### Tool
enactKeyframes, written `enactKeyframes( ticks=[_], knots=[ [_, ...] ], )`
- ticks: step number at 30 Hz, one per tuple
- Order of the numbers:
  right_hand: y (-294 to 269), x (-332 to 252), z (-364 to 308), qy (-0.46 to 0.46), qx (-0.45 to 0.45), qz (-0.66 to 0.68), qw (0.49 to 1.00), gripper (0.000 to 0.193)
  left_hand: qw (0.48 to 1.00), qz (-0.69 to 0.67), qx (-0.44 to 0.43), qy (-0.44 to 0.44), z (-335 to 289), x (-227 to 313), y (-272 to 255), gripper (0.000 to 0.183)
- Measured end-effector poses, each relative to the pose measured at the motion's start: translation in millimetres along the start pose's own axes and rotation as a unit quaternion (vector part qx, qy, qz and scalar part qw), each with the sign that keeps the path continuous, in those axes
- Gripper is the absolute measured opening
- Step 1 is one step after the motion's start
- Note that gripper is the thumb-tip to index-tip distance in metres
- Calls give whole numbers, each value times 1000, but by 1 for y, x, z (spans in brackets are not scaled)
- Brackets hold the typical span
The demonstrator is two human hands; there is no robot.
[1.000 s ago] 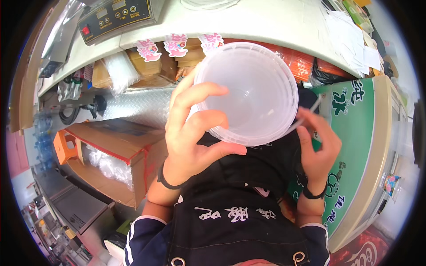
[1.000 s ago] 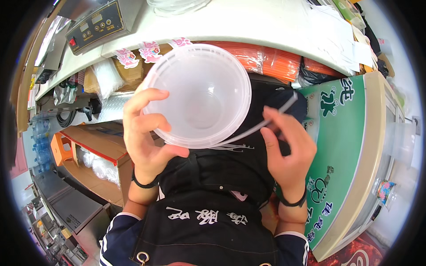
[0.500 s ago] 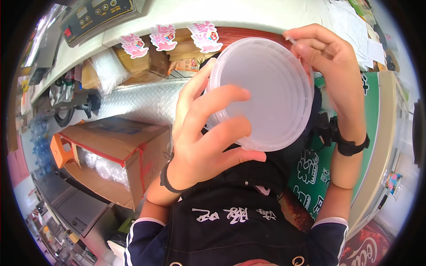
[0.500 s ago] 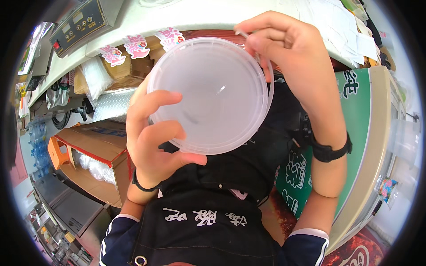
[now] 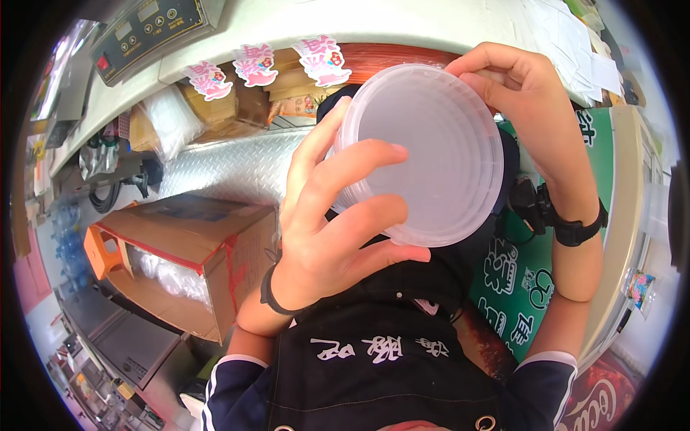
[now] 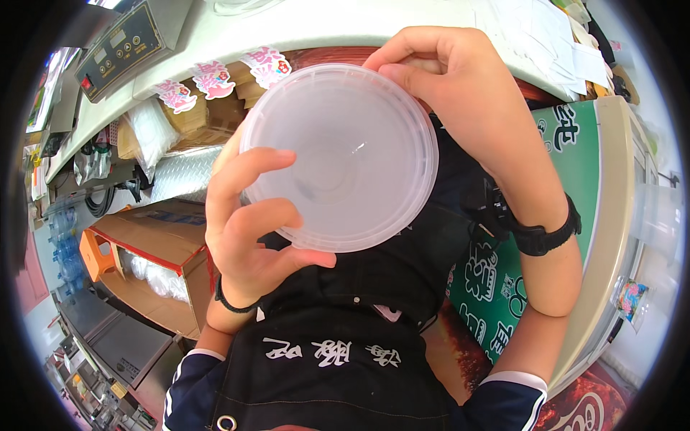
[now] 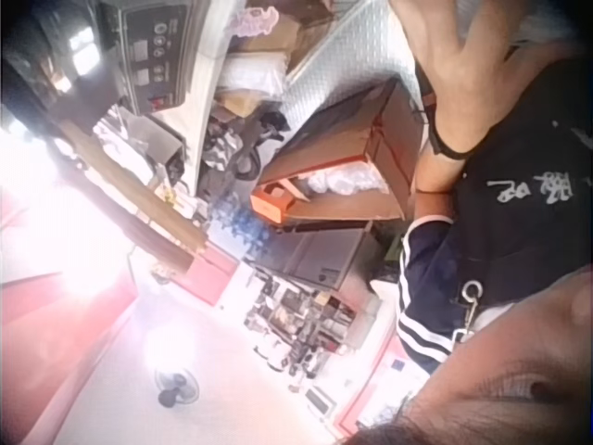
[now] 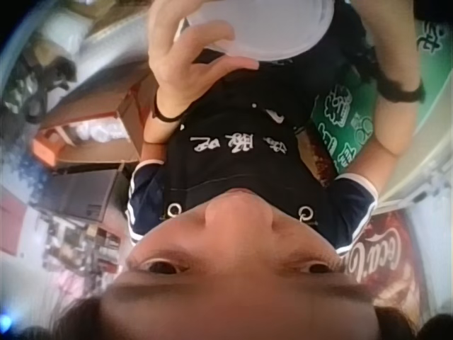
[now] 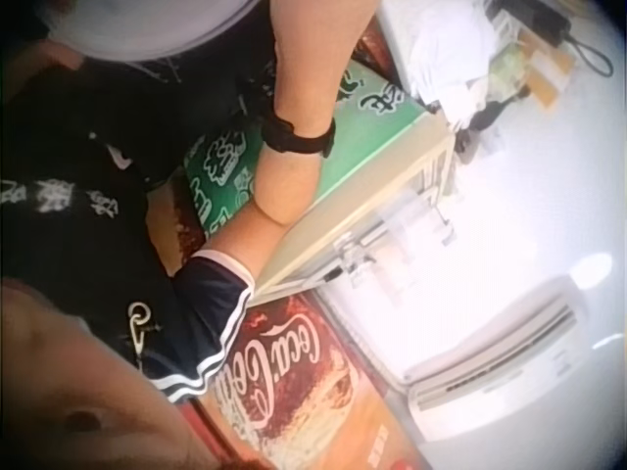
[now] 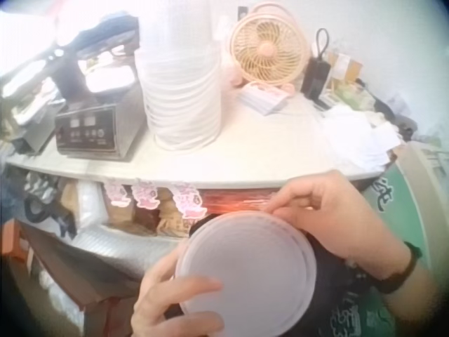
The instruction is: The person organizes a stack of clear plastic cups by separating them and then restacking them on a counter.
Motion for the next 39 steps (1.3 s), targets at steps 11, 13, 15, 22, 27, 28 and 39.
enactKeyframes(
  ticks=[11, 13, 15, 22, 27, 28, 39],
  knots=[
    [-5, 6, -10, 19, 21, 37, 999, 16, 1000, 12, -19, -11, 2, 1, -1, 44],
    [-3, 3, -11, 0, 19, 65, 998, 15, 1000, 16, -19, -11, 1, 2, -1, 44],
    [-2, -8, -12, 11, 18, -39, 999, 14, 1000, 21, -21, -11, 1, 3, 0, 43],
    [2, -33, -1, -163, 107, -350, 916, 13, 999, 47, -19, -10, 9, 2, 10, 44],
    [4, -33, 12, -125, 131, -372, 910, 11, 996, 83, -32, 18, 17, -7, 17, 49],
    [2, -35, 11, -157, 151, -338, 916, 13, 996, 87, -33, 12, 19, -9, 17, 48],
    [5, -31, 19, -154, 152, -369, 904, 16, 993, -15, -67, -97, 29, -22, 9, 23]
  ],
)
Point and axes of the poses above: each hand's wrist, its own z-axis towards the middle knuckle, its own y-axis out of the palm, x = y × z, the point moved 8 cm from there along z, towards the middle knuckle, and after that the axes turned 10 degrees about y, right-handed, at the moved point
